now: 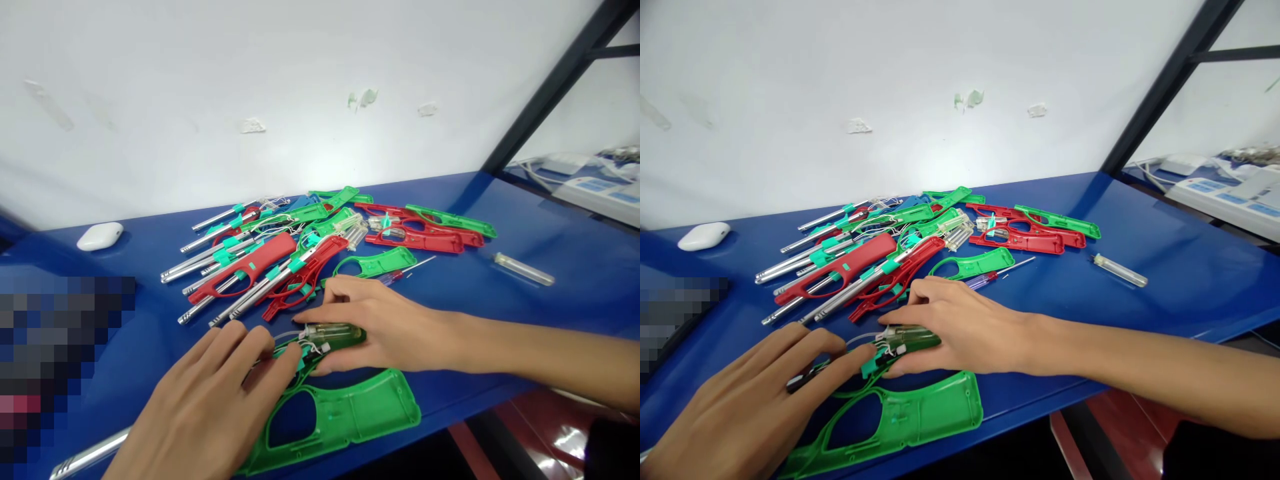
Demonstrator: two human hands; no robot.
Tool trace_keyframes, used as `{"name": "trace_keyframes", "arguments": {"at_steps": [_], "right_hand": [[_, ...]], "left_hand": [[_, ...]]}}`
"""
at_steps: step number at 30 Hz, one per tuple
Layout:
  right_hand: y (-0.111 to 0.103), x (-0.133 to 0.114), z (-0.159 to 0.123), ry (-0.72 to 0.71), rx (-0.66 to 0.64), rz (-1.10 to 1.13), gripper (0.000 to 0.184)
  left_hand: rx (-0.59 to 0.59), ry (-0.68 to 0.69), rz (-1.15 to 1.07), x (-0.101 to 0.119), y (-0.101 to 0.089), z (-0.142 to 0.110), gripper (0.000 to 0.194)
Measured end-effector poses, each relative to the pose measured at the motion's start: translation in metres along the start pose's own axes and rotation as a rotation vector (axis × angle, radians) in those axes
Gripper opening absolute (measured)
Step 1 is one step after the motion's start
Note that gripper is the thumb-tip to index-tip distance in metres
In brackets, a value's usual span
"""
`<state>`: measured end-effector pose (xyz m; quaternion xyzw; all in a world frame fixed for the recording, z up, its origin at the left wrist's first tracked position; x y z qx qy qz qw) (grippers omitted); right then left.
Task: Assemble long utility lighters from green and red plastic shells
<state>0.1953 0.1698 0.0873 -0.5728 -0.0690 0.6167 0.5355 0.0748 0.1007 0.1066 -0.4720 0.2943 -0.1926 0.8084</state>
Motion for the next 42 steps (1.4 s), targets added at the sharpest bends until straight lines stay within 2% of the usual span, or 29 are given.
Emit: {"name": "trace_keyframes", "arguments": {"at_steps": [4,7,9,12,14,17,21,26,29,35,42], "right_hand": [[-0.002,-0.001,0.003,0.02,-0.007,0.033,0.059],[-0.004,-0.002,0.004,0.067,-0.017,0.102,0.063],[-0.007,-0.005,0.003,0.076,0.0,0.156,0.061],[-0.014,-0.014,0.0,-0.005,0.067,0.186,0.039],[-0.018,-0.021,-0.002,-0.086,0.113,0.15,0.023],[-0.02,-0.028,-0.003,-0.169,0.15,0.072,0.014],[-0.02,-0.031,-0.003,-0.209,0.158,0.025,0.015],[-0.018,-0.038,-0.005,-0.286,0.147,-0.05,0.015],[-0.02,-0.043,-0.006,-0.324,0.177,-0.076,0.017],[-0.024,-0.044,-0.007,-0.306,0.219,-0.086,0.017],[-0.022,-0.047,-0.006,-0.299,0.259,-0.042,0.021]], "left_hand": [[0.0,-0.014,-0.031,-0.007,-0.001,0.001,0.044],[0.024,0.046,-0.063,-0.007,-0.004,0.001,0.042],[-0.001,0.039,-0.077,-0.009,-0.003,0.0,0.046],[-0.06,-0.046,-0.094,-0.012,0.001,-0.002,0.053],[-0.048,-0.058,-0.097,-0.008,0.0,-0.003,0.051],[-0.039,-0.072,-0.088,-0.004,-0.001,-0.004,0.046],[-0.019,-0.074,-0.079,-0.007,0.002,-0.004,0.044],[0.018,0.062,-0.107,-0.004,0.003,-0.006,0.038],[-0.005,-0.003,-0.093,-0.009,0.007,-0.009,0.041],[0.063,0.073,-0.078,-0.001,0.003,-0.013,0.043],[0.032,0.07,0.011,0.0,0.006,-0.023,0.049]]}}
Point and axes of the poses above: each hand's wrist, its own z-axis towards the middle knuckle, its own y-axis out of the palm, x = y × z, the point moved 10 cm from there along z, towards the middle knuckle, and after that the axes turned 11 degrees about z, right-handed, at the moved point
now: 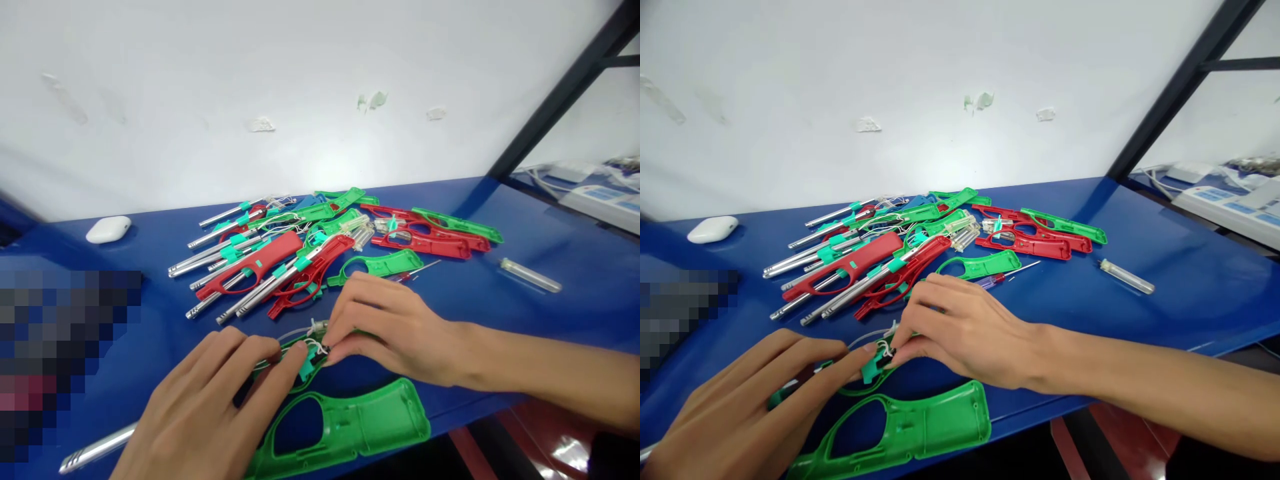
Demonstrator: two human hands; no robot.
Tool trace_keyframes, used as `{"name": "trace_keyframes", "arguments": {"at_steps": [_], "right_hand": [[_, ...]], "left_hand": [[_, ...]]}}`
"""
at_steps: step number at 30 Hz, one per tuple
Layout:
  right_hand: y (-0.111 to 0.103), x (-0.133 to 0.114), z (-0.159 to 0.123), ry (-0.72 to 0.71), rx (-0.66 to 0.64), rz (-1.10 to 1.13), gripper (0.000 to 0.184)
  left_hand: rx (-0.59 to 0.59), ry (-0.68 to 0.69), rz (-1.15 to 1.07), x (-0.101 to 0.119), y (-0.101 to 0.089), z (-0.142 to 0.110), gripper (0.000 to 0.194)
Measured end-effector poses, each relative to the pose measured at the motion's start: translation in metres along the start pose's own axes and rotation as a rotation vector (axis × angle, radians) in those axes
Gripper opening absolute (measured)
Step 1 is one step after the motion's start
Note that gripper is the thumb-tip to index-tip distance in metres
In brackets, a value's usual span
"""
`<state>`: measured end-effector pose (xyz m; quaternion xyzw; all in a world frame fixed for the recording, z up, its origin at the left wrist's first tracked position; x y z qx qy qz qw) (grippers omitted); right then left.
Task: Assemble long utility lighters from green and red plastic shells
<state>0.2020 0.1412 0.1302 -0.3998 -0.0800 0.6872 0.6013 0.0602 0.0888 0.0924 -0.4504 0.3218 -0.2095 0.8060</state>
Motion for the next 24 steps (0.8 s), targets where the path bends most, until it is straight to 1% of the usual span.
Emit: {"name": "trace_keyframes", "arguments": {"at_steps": [1,4,5,6,7,9,10,12,13,15,17,21,24], "right_hand": [[0.001,0.0,-0.001,0.0,0.0,0.007,0.021],[0.008,0.003,-0.004,0.036,-0.033,0.062,0.018],[0.011,0.005,-0.006,0.055,-0.054,0.087,0.018],[0.014,0.007,-0.008,0.072,-0.077,0.11,0.019],[0.016,0.008,-0.009,0.085,-0.098,0.127,0.021],[0.018,0.01,-0.01,0.103,-0.129,0.144,0.024],[0.019,0.011,-0.01,0.115,-0.14,0.147,0.025],[0.02,0.013,-0.01,0.144,-0.162,0.154,0.025],[0.02,0.014,-0.009,0.155,-0.172,0.157,0.026],[0.022,0.015,-0.009,0.17,-0.19,0.159,0.027],[0.023,0.016,-0.009,0.174,-0.2,0.16,0.028],[0.024,0.017,-0.009,0.187,-0.191,0.169,0.027],[0.018,0.013,-0.005,0.161,-0.127,0.173,0.023]], "left_hand": [[-0.017,0.006,0.01,0.001,0.002,-0.002,0.052],[-0.035,0.04,0.037,0.006,0.004,-0.005,0.074],[-0.035,0.052,0.041,0.008,0.004,-0.006,0.078],[-0.042,0.055,0.044,0.009,0.005,-0.006,0.079],[-0.04,0.056,0.042,0.01,0.005,-0.005,0.075],[-0.021,0.026,0.015,0.008,0.001,-0.001,0.055],[0.012,0.01,-0.011,0.006,-0.003,0.003,0.046],[0.098,-0.012,-0.076,0.002,-0.014,0.012,0.039],[0.139,-0.016,-0.085,-0.001,-0.02,0.016,0.038],[0.146,0.01,-0.095,-0.002,-0.023,0.022,0.037],[0.118,0.03,-0.091,-0.003,-0.021,0.025,0.035],[0.09,0.049,-0.08,-0.004,-0.014,0.019,0.036],[0.091,0.033,-0.047,-0.006,-0.009,0.011,0.043]]}}
Point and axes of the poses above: each hand's wrist, its own z-axis towards the middle knuckle, its own y-axis out of the palm, x = y × z, the point moved 10 cm from there along z, towards the middle knuckle, and after that the axes turned 11 degrees about z, right-handed, at the moved point
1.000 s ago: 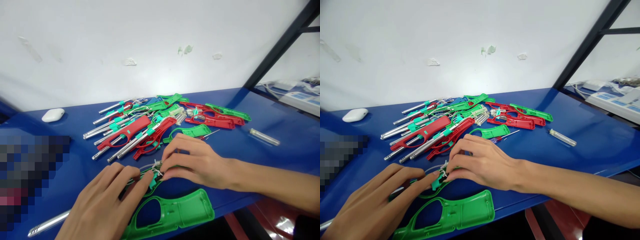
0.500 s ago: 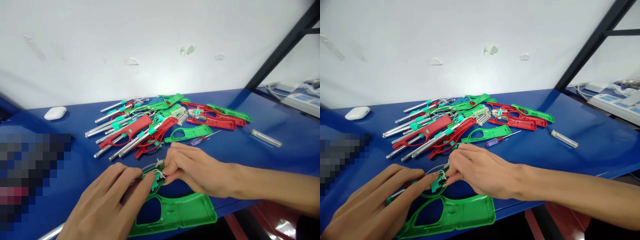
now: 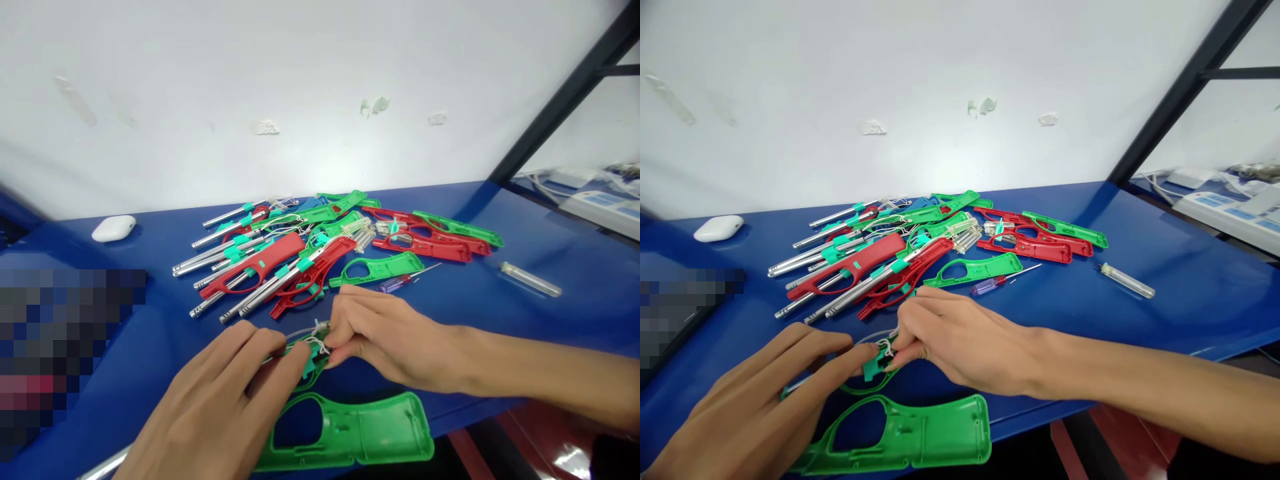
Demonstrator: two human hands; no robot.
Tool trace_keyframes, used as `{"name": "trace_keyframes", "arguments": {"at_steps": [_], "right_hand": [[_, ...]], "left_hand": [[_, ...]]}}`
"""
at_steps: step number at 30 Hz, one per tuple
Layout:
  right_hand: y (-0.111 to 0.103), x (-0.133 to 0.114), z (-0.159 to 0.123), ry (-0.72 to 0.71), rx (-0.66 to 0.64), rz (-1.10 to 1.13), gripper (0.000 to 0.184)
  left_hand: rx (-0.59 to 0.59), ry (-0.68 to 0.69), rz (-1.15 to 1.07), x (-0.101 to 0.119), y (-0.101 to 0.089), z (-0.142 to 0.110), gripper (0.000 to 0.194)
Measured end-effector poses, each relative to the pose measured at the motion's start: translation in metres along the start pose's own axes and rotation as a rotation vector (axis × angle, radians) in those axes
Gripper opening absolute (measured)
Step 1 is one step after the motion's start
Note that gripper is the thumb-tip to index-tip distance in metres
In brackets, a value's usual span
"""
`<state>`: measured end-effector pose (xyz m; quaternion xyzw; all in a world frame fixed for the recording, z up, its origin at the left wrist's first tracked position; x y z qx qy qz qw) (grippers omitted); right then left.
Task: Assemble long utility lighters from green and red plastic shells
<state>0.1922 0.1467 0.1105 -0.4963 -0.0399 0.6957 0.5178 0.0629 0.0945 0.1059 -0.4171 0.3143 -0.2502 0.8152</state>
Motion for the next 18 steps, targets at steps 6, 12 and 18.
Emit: {"name": "trace_keyframes", "arguments": {"at_steps": [6,12,18], "right_hand": [[-0.008,-0.004,0.007,0.041,0.027,-0.076,0.027],[0.003,-0.017,0.007,-0.107,-0.066,-0.304,0.054],[-0.003,-0.014,0.008,-0.016,-0.003,-0.09,0.047]], "left_hand": [[-0.028,-0.041,-0.015,-0.001,0.003,-0.003,0.044],[0.019,-0.035,0.01,-0.002,-0.005,0.002,0.041],[-0.065,-0.114,-0.039,-0.006,0.003,-0.005,0.043]]}}
Point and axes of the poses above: each hand's wrist, its own z-axis towards the middle knuckle, its own y-axis out of the palm, x = y × z, the point moved 10 cm from there along z, towards the middle knuckle, and after that the axes turned 11 degrees about z, right-handed, at the moved point
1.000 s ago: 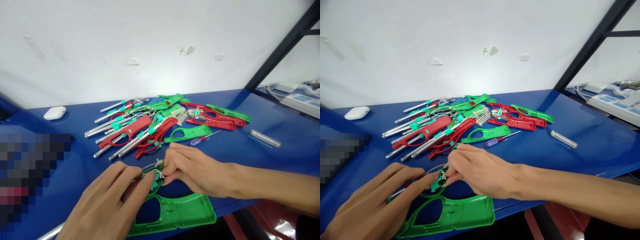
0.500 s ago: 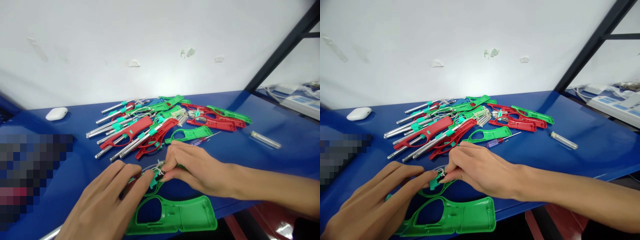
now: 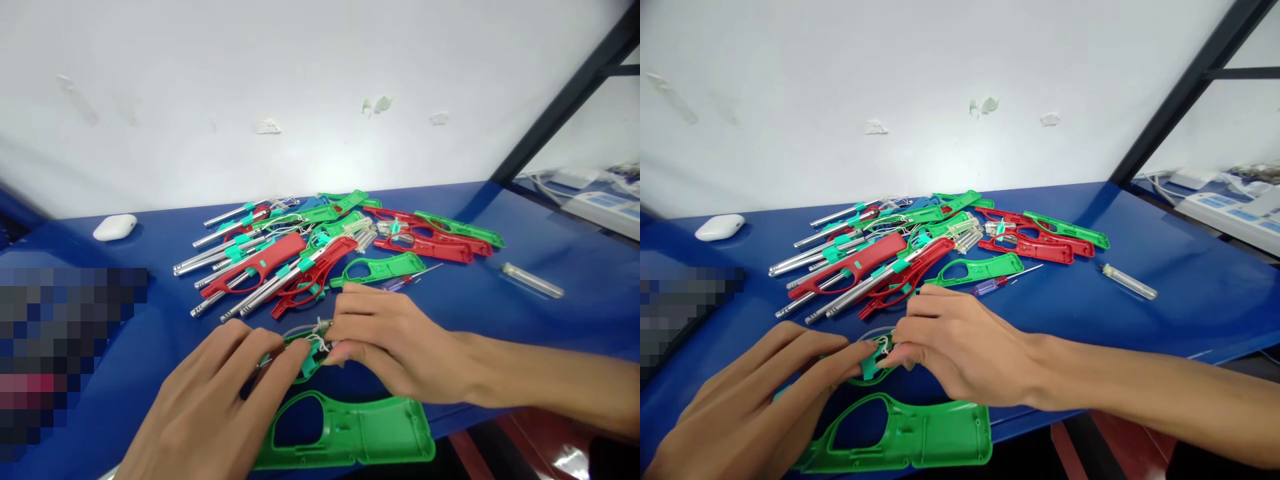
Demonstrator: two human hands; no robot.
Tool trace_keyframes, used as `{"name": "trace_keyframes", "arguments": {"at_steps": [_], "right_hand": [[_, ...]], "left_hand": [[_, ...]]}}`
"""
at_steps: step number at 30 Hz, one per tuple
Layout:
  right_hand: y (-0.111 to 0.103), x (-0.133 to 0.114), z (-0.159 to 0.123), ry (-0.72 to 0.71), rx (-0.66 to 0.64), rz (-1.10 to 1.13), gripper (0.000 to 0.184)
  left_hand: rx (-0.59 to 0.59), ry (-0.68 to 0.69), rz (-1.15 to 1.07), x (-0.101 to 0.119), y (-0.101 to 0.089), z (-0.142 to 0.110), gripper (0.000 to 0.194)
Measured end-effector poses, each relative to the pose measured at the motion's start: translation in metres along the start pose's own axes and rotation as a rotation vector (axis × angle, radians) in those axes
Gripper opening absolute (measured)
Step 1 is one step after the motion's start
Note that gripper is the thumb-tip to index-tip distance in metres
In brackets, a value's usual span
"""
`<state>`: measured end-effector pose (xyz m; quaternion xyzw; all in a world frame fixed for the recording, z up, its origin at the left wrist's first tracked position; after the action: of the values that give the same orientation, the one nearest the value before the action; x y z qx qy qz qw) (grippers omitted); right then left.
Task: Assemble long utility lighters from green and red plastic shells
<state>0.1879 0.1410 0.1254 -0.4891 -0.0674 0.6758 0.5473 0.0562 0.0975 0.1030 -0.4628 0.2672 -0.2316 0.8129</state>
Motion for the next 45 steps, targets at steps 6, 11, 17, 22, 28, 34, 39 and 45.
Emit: {"name": "trace_keyframes", "arguments": {"at_steps": [6,11,17,22,28,34,39,45], "right_hand": [[-0.001,-0.003,-0.001,-0.009,0.029,0.092,0.04],[0.0,-0.004,-0.002,-0.028,0.015,0.087,0.04],[0.002,-0.004,-0.003,-0.023,0.009,0.11,0.04],[0.003,-0.002,-0.004,-0.01,0.009,0.135,0.038],[-0.001,0.0,-0.001,0.018,0.006,0.017,0.038],[0.004,0.011,-0.004,0.09,-0.035,-0.115,0.039],[0.009,0.009,-0.005,0.058,-0.078,-0.182,0.044],[0.014,0.002,-0.003,-0.007,-0.117,-0.299,0.047]], "left_hand": [[0.05,-0.011,-0.017,0.007,-0.006,0.003,0.037],[0.059,0.014,0.011,0.01,-0.009,0.003,0.04],[-0.055,0.063,0.053,0.018,0.001,-0.008,0.046],[-0.093,0.083,0.112,0.018,0.005,-0.011,0.048],[0.093,0.004,-0.013,0.004,-0.016,-0.006,0.052],[0.13,-0.032,-0.086,-0.01,-0.015,0.007,0.035],[0.096,-0.034,-0.049,-0.009,-0.011,0.011,0.031],[0.09,-0.082,-0.01,-0.006,-0.01,0.012,0.034]]}}
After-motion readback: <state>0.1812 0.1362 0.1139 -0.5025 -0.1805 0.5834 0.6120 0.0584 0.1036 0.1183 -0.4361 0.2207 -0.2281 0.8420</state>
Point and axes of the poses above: each hand's wrist, its own z-axis towards the middle knuckle, its own y-axis out of the palm, x = y × z, the point moved 10 cm from there along z, towards the middle knuckle, and after that the axes turned 11 degrees about z, right-handed, at the moved point
